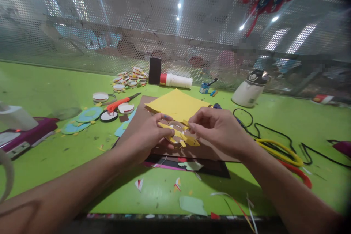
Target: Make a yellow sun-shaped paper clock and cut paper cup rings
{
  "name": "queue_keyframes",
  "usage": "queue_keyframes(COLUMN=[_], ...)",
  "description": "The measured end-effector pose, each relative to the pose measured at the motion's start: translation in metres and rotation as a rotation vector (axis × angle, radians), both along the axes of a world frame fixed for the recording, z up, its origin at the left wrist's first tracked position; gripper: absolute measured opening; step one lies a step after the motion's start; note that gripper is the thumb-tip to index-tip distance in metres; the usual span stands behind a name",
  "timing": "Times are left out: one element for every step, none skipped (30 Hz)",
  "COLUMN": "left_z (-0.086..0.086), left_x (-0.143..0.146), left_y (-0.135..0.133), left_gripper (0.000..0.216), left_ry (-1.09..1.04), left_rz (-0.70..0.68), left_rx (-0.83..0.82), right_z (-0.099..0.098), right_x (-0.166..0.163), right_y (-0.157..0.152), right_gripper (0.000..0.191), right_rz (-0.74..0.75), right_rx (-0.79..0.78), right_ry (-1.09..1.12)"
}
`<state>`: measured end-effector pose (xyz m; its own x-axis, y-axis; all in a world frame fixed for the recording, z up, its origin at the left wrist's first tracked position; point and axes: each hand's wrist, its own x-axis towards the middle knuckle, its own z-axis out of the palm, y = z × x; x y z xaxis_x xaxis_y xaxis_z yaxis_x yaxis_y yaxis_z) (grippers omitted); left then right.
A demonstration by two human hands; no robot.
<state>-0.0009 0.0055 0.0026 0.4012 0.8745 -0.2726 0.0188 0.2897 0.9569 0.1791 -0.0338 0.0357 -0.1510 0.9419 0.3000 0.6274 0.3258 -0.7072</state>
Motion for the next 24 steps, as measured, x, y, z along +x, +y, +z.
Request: queue_keyframes(left_z=[0.0001,-0.0002,-0.0008,-0.0018,-0.0028,-0.0038,-0.0047,-0.0053,-0.0058,-0.006,-0.006,-0.0059,-0.0058,-0.0055,-0.0053,-0.0051,-0.005,-0.005,-0.005,-0.0051,-0.0051,-0.0052,-0.0052,-0.0051], left_x=[0.0,-0.0002,-0.0003,-0.0005,-0.0007,-0.0009,-0.0011,-0.0014,-0.0017,-0.002,-0.0022,-0.0024,-0.0025,-0.0026,-0.0026,-0.0025,-0.0025,-0.0023,-0.0022,-0.002,-0.0018,-0.0016,-0.0014,-0.0012], left_y=[0.0,0.0001,0.0005,0.001,0.0015,0.002,0.0024,0.0028,0.003,0.003,0.003,0.0029,0.0028,0.0027,0.0026,0.0026,0.0026,0.0026,0.0027,0.0028,0.0029,0.003,0.003,0.003], left_gripper=[0.043,0.041,0.039,0.036,0.034,0.032,0.031,0.03,0.03,0.03,0.03,0.029,0.029,0.029,0.03,0.03,0.03,0.031,0.031,0.032,0.032,0.032,0.032,0.032], left_ry=[0.003,-0.001,-0.007,-0.016,-0.023,-0.025,-0.022,-0.022,-0.025,-0.032,-0.04,-0.048,-0.056,-0.06,-0.058,-0.056,-0.053,-0.052,-0.051,-0.052,-0.054,-0.057,-0.058,-0.059], left_rz=[-0.002,-0.004,-0.007,-0.01,-0.009,-0.011,-0.014,-0.019,-0.026,-0.034,-0.046,-0.054,-0.059,-0.063,-0.065,-0.067,-0.069,-0.071,-0.074,-0.075,-0.072,-0.068,-0.064,-0.063], left_rx=[0.005,0.011,0.017,0.02,0.02,0.018,0.012,0.009,0.007,0.005,0.001,-0.004,-0.006,-0.009,-0.014,-0.019,-0.025,-0.032,-0.039,-0.042,-0.039,-0.035,-0.033,-0.031], right_z=[0.0015,0.0027,0.0035,0.0038,0.0038,0.0033,0.0026,0.0017,0.0009,0.0002,-0.0002,-0.0003,-0.0001,0.0004,0.0009,0.0014,0.0018,0.0019,0.0017,0.0013,0.0007,0.0002,-0.0002,-0.0002], right_x=[0.0017,0.0031,0.0042,0.0051,0.0058,0.0063,0.0068,0.0072,0.0075,0.0078,0.008,0.008,0.0081,0.0081,0.0082,0.0083,0.0086,0.009,0.0094,0.0099,0.0103,0.0105,0.0105,0.0101], right_y=[0.0013,0.0027,0.0041,0.0054,0.0066,0.0077,0.0085,0.0091,0.0094,0.0095,0.0093,0.0089,0.0085,0.0082,0.0079,0.0078,0.008,0.0083,0.0087,0.009,0.0092,0.009,0.0084,0.0074], right_gripper=[0.009,0.009,0.01,0.01,0.01,0.01,0.01,0.012,0.015,0.017,0.018,0.016,0.014,0.013,0.012,0.012,0.013,0.014,0.016,0.017,0.018,0.019,0.019,0.019], right_rz=[0.017,0.033,0.048,0.064,0.075,0.082,0.087,0.095,0.106,0.119,0.134,0.151,0.162,0.17,0.174,0.176,0.175,0.17,0.162,0.152,0.14,0.13,0.123,0.124], right_rx=[-0.061,-0.11,-0.143,-0.162,-0.167,-0.167,-0.17,-0.175,-0.187,-0.198,-0.206,-0.213,-0.219,-0.224,-0.226,-0.224,-0.222,-0.217,-0.208,-0.195,-0.177,-0.155,-0.131,-0.11], right_ry=[0.091,0.172,0.238,0.288,0.318,0.326,0.32,0.308,0.289,0.265,0.235,0.201,0.163,0.123,0.082,0.045,0.013,-0.016,-0.044,-0.072,-0.098,-0.12,-0.138,-0.148])
